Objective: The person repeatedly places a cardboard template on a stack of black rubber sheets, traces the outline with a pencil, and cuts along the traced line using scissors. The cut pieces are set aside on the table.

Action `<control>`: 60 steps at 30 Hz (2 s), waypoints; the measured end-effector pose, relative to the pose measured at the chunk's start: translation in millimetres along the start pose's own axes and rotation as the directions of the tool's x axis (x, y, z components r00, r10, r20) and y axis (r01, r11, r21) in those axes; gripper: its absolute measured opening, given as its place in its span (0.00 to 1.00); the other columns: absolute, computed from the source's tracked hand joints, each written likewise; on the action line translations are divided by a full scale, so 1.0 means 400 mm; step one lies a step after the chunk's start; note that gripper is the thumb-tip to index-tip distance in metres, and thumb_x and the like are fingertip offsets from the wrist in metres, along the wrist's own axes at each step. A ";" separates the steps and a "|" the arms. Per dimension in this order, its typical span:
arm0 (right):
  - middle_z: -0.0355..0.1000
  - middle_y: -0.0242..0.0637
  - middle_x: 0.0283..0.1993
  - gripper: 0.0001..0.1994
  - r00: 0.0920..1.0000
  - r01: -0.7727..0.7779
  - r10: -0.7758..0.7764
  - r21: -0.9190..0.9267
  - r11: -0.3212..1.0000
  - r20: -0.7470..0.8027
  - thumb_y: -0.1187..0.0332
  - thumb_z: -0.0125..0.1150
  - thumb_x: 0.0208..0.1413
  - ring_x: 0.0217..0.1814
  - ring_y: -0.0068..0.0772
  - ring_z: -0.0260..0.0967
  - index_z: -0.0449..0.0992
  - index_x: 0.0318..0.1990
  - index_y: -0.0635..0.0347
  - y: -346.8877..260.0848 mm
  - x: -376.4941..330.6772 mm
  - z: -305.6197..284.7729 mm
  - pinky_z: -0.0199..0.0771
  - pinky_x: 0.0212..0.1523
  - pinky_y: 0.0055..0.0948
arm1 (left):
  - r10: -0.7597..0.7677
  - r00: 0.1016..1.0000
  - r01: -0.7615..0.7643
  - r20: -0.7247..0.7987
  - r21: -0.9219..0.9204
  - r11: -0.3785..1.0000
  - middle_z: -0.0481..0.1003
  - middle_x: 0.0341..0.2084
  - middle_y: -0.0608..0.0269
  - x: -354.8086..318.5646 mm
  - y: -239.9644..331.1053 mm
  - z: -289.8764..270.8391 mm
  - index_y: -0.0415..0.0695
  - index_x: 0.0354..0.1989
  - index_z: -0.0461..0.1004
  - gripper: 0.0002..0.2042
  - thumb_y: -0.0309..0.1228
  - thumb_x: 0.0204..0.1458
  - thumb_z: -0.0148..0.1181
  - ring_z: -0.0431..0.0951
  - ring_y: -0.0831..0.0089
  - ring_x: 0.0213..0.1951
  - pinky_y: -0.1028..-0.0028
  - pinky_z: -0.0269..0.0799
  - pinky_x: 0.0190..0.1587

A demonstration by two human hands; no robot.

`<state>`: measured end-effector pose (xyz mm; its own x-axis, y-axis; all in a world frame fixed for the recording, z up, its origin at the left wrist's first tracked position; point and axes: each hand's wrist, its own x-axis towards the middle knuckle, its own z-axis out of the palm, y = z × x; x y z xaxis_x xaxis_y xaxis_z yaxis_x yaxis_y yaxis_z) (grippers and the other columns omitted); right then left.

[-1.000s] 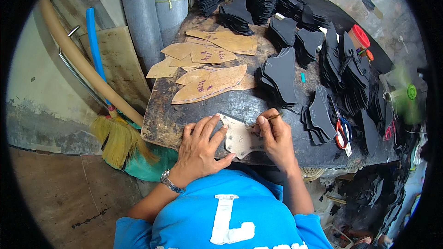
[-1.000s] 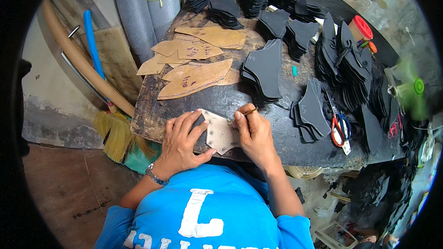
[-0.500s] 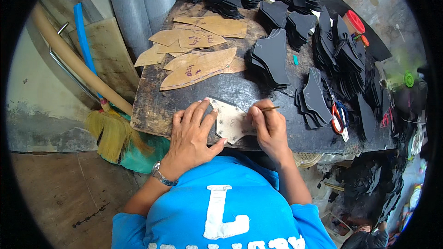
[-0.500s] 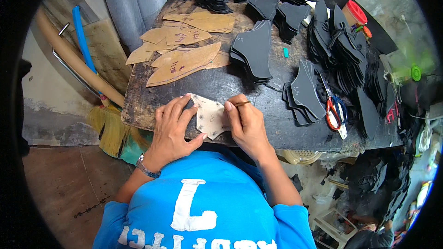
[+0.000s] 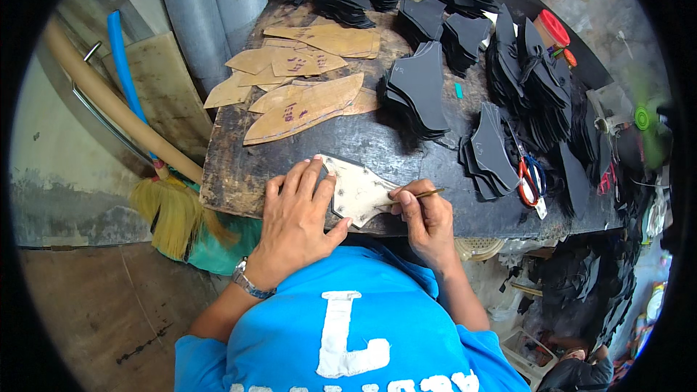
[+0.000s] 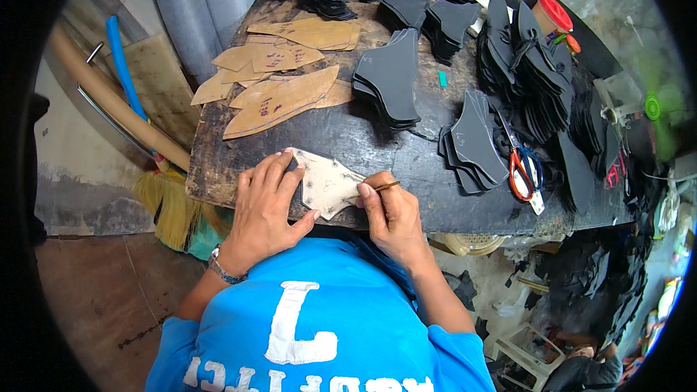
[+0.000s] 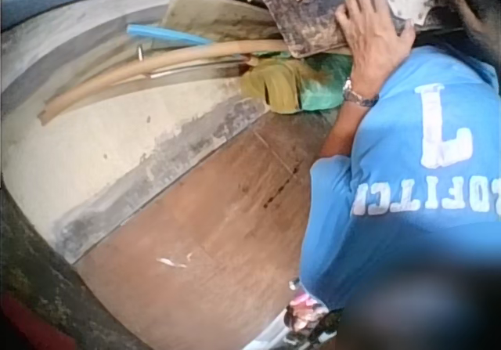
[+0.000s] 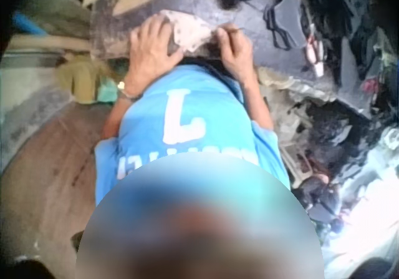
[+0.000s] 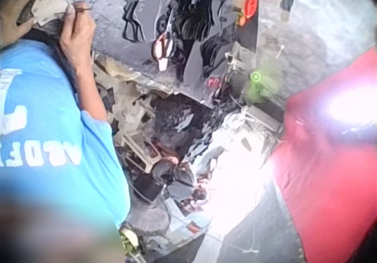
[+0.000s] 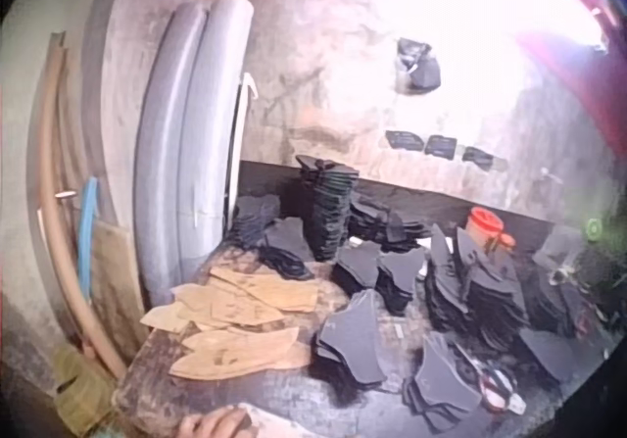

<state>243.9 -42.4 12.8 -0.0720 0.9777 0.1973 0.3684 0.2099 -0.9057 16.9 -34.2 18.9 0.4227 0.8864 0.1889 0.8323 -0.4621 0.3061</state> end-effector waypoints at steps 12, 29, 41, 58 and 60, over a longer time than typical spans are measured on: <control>0.75 0.41 0.33 0.08 0.997 0.047 -0.047 0.004 0.999 -0.064 0.75 0.54 0.68 0.29 0.31 0.76 0.75 0.36 0.69 0.022 -0.011 -0.045 0.74 0.31 0.28 | 0.036 0.987 -0.049 0.154 0.081 0.996 0.62 0.62 0.33 0.028 0.040 -0.044 0.60 0.65 0.72 0.26 0.40 0.55 0.62 0.62 0.44 0.65 0.52 0.60 0.59; 0.74 0.41 0.30 0.06 0.982 0.164 -0.175 -0.148 0.975 -0.066 0.75 0.55 0.67 0.27 0.33 0.73 0.75 0.37 0.67 0.051 -0.014 -0.070 0.73 0.31 0.30 | 0.059 0.988 -0.068 0.145 0.056 0.996 0.61 0.64 0.32 0.019 0.026 -0.035 0.59 0.64 0.72 0.25 0.39 0.57 0.62 0.62 0.43 0.65 0.51 0.61 0.58; 0.70 0.46 0.30 0.04 0.992 0.067 -0.091 -0.250 0.966 -0.087 0.77 0.57 0.64 0.29 0.49 0.72 0.72 0.36 0.67 0.010 0.014 -0.053 0.72 0.33 0.36 | 0.076 0.988 -0.085 0.135 0.064 0.994 0.62 0.64 0.34 0.017 0.018 -0.035 0.62 0.64 0.72 0.24 0.40 0.57 0.63 0.63 0.45 0.64 0.52 0.61 0.57; 0.71 0.46 0.33 0.03 0.999 0.053 -0.051 -0.123 0.991 0.020 0.77 0.57 0.64 0.30 0.43 0.73 0.70 0.38 0.67 -0.019 0.041 -0.019 0.74 0.34 0.37 | 0.093 0.990 -0.100 0.103 0.060 0.993 0.64 0.62 0.34 0.020 0.017 -0.036 0.61 0.64 0.73 0.24 0.41 0.57 0.63 0.64 0.47 0.63 0.54 0.62 0.55; 0.71 0.45 0.33 0.03 0.995 0.097 -0.094 -0.114 0.989 0.032 0.77 0.57 0.63 0.31 0.44 0.73 0.71 0.38 0.67 -0.017 0.048 -0.006 0.75 0.35 0.36 | 0.088 0.990 -0.095 0.112 0.059 0.994 0.64 0.62 0.34 0.019 0.016 -0.035 0.61 0.63 0.73 0.24 0.41 0.56 0.63 0.64 0.47 0.63 0.54 0.62 0.55</control>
<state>242.1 -25.2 23.7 -0.1357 0.9535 0.2692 0.4633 0.3013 -0.8334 20.6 -30.8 35.5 0.5315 0.8399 0.1097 0.8083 -0.5416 0.2309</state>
